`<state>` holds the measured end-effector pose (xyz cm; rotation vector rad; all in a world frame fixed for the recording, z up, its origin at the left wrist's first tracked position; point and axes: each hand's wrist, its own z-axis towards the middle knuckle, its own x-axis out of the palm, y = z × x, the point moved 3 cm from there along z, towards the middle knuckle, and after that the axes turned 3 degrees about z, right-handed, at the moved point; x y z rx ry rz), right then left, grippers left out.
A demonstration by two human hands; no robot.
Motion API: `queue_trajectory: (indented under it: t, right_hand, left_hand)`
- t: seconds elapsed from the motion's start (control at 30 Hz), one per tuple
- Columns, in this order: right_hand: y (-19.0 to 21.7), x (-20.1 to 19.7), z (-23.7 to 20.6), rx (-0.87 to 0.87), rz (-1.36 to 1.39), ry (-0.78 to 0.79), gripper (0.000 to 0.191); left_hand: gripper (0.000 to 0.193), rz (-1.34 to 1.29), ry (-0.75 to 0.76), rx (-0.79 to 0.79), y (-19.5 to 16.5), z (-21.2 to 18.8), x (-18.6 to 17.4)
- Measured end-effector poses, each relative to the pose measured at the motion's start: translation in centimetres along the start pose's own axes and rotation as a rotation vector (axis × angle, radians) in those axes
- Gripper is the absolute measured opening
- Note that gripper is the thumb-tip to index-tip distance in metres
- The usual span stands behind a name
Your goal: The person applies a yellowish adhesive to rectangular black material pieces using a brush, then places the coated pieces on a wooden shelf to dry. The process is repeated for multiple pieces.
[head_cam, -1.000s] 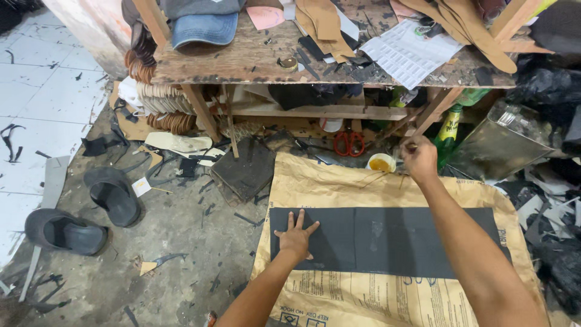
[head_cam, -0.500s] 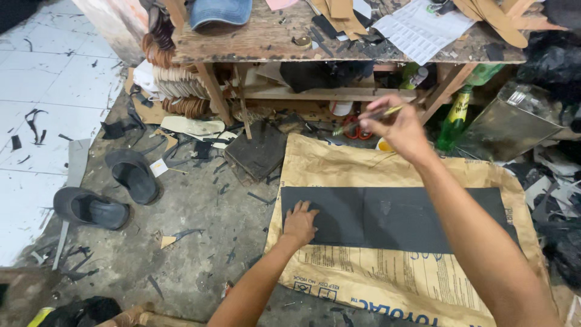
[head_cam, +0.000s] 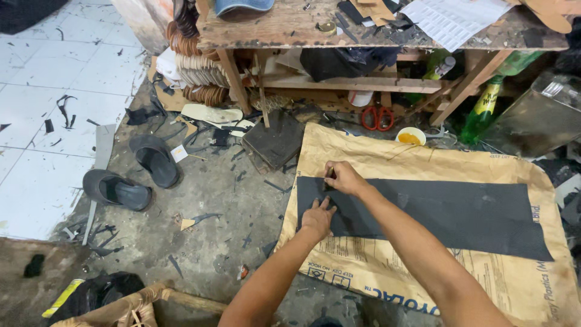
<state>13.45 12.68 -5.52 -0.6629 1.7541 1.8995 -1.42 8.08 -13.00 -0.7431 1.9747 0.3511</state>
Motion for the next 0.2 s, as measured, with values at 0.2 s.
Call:
queue_trajectory:
  t: [0.2]
  right_hand:
    - [-6.8,-7.0,-6.0,0.149,-0.102,0.001,0.010]
  left_hand:
    - [0.096,-0.054,0.008,0.038,0.2,0.1,-0.2]
